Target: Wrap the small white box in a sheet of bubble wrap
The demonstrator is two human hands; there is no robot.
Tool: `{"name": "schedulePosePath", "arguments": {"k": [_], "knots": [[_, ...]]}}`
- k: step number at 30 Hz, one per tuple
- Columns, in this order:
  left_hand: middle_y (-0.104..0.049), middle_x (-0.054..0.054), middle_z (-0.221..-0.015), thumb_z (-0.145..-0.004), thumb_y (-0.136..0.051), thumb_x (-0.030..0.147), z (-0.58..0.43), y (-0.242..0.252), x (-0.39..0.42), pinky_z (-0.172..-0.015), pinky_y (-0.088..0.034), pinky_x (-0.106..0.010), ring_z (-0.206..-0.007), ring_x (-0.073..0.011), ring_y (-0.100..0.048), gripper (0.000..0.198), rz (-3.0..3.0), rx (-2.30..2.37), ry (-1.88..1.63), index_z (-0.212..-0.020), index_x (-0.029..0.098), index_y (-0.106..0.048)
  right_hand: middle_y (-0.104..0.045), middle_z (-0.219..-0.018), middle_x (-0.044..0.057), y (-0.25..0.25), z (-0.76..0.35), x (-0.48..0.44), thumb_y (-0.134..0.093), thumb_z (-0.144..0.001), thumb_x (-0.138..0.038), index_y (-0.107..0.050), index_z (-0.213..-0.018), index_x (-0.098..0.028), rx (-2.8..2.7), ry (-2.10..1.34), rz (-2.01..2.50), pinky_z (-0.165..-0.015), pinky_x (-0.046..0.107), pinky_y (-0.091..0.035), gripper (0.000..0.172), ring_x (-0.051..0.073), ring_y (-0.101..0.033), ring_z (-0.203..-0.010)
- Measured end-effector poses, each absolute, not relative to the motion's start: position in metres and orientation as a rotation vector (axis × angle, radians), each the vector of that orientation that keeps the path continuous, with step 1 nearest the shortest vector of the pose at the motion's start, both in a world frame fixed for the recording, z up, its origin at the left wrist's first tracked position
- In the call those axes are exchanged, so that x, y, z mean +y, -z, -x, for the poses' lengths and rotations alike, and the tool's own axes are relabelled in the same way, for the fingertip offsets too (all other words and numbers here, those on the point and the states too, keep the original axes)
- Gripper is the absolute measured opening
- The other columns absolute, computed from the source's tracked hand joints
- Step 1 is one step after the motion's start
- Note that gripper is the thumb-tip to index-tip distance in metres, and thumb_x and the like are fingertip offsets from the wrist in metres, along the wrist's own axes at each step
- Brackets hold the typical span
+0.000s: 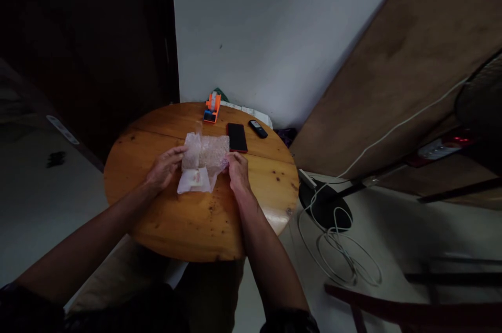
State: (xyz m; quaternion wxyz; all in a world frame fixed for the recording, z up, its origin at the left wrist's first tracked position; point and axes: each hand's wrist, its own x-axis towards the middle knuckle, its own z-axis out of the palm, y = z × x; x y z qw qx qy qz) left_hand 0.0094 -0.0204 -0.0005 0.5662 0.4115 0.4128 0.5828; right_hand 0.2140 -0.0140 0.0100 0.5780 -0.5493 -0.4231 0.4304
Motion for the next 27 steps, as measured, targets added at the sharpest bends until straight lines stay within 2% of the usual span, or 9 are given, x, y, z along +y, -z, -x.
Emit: {"name": "schedulePosePath", "arguments": {"k": [4,8,14,20,23,27], "knots": [[-0.064,-0.006,-0.102,-0.067,-0.074,0.043,-0.008,0.0,-0.027,-0.08,-0.047,-0.029,-0.091,-0.0189,-0.06,0.042,-1.416,1.285,-1.427,-0.101,0.02,-0.069,-0.047,-0.056,-0.005,-0.008,-0.213,-0.015,-0.061,-0.067,-0.047,-0.054,-0.06,-0.022,-1.073,-0.898,1.301,-0.051,0.025,-0.034,0.027,0.012,-0.04,-0.054],[-0.055,0.001,-0.079,-0.068,-0.073,0.044,-0.005,-0.001,-0.031,-0.068,-0.042,-0.026,-0.072,-0.0148,-0.052,0.04,-1.653,1.384,-1.334,-0.1,0.02,-0.068,-0.048,-0.056,-0.004,-0.011,-0.213,-0.018,-0.059,-0.072,-0.048,-0.056,-0.064,-0.022,-1.14,-0.855,1.317,-0.052,0.025,-0.035,0.027,0.013,-0.042,-0.056],[-0.051,0.006,-0.06,-0.063,-0.067,0.033,-0.005,-0.001,-0.028,-0.057,-0.036,-0.024,-0.056,-0.0117,-0.047,0.031,-1.544,1.296,-1.197,-0.091,0.019,-0.066,-0.049,-0.058,-0.004,-0.009,-0.214,-0.015,-0.057,-0.074,-0.047,-0.056,-0.065,-0.023,-1.164,-0.809,1.32,-0.054,0.026,-0.035,0.026,0.013,-0.044,-0.056],[-0.051,0.007,-0.055,-0.064,-0.066,0.036,0.014,0.008,-0.013,-0.047,-0.029,-0.022,-0.048,-0.0115,-0.045,0.034,-1.357,1.463,-1.315,-0.094,0.019,-0.064,-0.054,-0.058,-0.003,-0.002,-0.231,-0.006,-0.053,-0.078,-0.044,-0.062,-0.068,-0.022,-1.234,-0.618,1.449,-0.058,0.027,-0.038,0.025,0.015,-0.049,-0.058],[-0.058,0.004,-0.056,-0.063,-0.067,0.032,0.022,0.012,-0.007,-0.049,-0.034,-0.023,-0.051,-0.0145,-0.053,0.032,-1.346,1.552,-1.253,-0.092,0.02,-0.064,-0.062,-0.063,0.0,-0.002,-0.241,-0.003,-0.053,-0.08,-0.039,-0.067,-0.072,-0.021,-1.377,-0.459,1.642,-0.061,0.028,-0.041,0.024,0.018,-0.056,-0.062],[-0.063,0.001,-0.063,-0.065,-0.065,0.03,0.022,0.01,-0.006,-0.055,-0.039,-0.025,-0.058,-0.0172,-0.058,0.021,-1.418,1.633,-1.175,-0.084,0.021,-0.066,-0.074,-0.081,0.004,-0.005,-0.245,-0.003,-0.053,-0.082,-0.03,-0.074,-0.085,-0.023,-1.542,-0.328,1.84,-0.068,0.029,-0.045,0.022,0.021,-0.065,-0.075]]}}
